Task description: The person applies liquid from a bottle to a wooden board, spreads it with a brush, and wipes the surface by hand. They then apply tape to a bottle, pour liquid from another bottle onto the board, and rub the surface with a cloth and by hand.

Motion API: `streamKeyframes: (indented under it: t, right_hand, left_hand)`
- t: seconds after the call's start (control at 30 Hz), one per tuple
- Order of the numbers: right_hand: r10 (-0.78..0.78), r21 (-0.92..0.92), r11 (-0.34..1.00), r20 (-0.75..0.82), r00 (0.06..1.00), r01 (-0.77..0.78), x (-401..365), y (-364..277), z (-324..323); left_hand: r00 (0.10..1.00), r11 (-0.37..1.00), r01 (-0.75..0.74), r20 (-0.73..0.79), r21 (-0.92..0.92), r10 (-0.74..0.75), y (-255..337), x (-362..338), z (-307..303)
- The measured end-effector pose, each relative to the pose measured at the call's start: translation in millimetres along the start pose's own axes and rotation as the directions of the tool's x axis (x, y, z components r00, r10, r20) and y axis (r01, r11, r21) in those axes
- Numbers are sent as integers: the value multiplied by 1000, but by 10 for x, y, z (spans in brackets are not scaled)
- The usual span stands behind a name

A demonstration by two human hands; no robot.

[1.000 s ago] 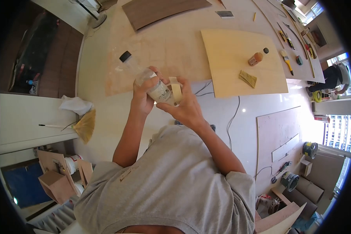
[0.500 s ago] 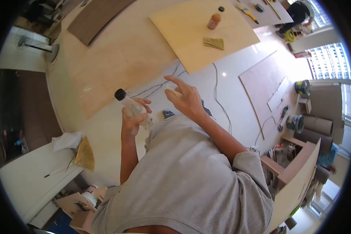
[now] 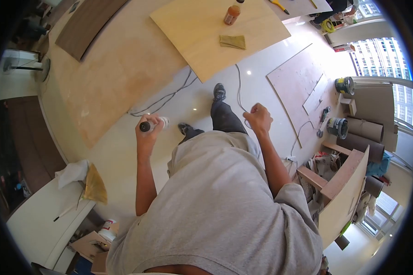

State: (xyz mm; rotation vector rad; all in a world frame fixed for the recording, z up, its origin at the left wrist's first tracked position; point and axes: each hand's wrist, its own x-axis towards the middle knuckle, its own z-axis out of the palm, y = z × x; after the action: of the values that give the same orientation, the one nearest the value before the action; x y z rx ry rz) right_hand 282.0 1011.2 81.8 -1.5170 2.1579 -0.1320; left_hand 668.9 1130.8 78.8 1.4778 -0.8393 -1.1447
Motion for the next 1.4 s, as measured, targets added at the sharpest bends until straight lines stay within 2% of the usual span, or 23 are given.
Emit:
streamKeyframes:
  t: [0.07,0.1,0.2,0.27,0.33,0.4,0.47,0.5,0.6,0.63,0.73,0.87,0.93,1.07,1.13,1.17,1.2,1.23,1.27,1.3,1.33,1.37,1.4]
  right_hand:
    - [82,110,991,-99,992,-71,268,224,-10]
    - [68,193,981,-165,984,-35,413,312,-61]
    - [133,380,924,-212,968,-44,1031,429,-342]
    - [178,598,793,-41,983,-119,1430,303,-698]
    - [-62,684,725,-41,997,73,1957,299,-926]
    - [-134,617,772,-72,988,150,2472,43,-1215]
    - [-274,445,839,-154,949,314,3167,-141,-1383]
    - [-266,376,874,-158,951,307,3454,-348,-1468]
    - [-390,93,913,-89,917,397,4297,-761,-1610]
    - [-455,115,880,-74,887,461,4590,-841,-1589]
    - [-610,97,784,-56,790,613,5362,-1114,-1516]
    - [-720,45,690,-68,691,723,5885,-1542,-1377]
    - [-729,47,682,-31,683,730,6096,-1740,-1263]
    - [-796,-33,602,49,603,798,6274,-1892,-918]
    - [-864,-193,486,37,502,852,6135,-1816,-709]
    - [-898,-201,440,-103,428,875,5954,-1746,-628]
    - [-903,-182,430,-94,420,884,5676,-1742,-676]
    - [-926,-123,377,-33,376,918,5505,-1741,-579]
    - [-893,191,439,197,404,878,5287,-1701,-550]
    - [-886,443,449,333,322,776,5099,-1666,-492]
    - [-872,522,456,425,244,721,4895,-1768,-569]
    - [-906,600,413,346,243,686,4712,-1789,-496]
    - [-923,662,385,284,260,643,4619,-1837,-377]
  left_hand:
    - [997,999,16,-79,-34,-19,-70,82,28]
    - [993,1000,13,-116,-9,-14,-83,122,45]
    - [985,998,48,-166,-33,-53,85,236,76]
    - [983,995,54,-172,-80,-67,289,370,147]
    - [981,993,22,-191,-118,-45,545,582,264]
    - [976,993,-36,-217,-114,10,765,862,444]
    - [968,994,-63,-249,-89,39,927,1202,668]
    - [964,996,-61,-263,-66,42,1010,1418,783]
    - [949,998,-24,-314,54,40,1149,2092,1258]
    - [944,995,-6,-328,101,39,1187,2371,1418]
    - [927,995,101,-363,3,-93,1331,2942,1941]
    - [922,994,104,-378,35,-83,1429,3528,2355]
    - [914,992,101,-401,70,-65,1485,3777,2576]
    - [897,979,174,-427,106,-114,1282,4100,2768]
    - [899,986,150,-425,78,-103,1123,4133,2842]
    - [907,986,118,-416,118,-59,994,4105,2772]
    - [886,988,153,-439,-23,-147,581,4022,2516]
    - [838,925,327,-511,192,-190,848,4067,2721]
    - [870,972,159,-489,170,-57,719,4040,2752]
    - [895,948,142,-446,285,0,656,4050,2719]
    - [898,940,119,-439,321,36,625,4074,2746]
    - [908,932,106,-417,346,52,631,4063,2743]
    - [881,958,105,-472,268,35,753,4043,2737]
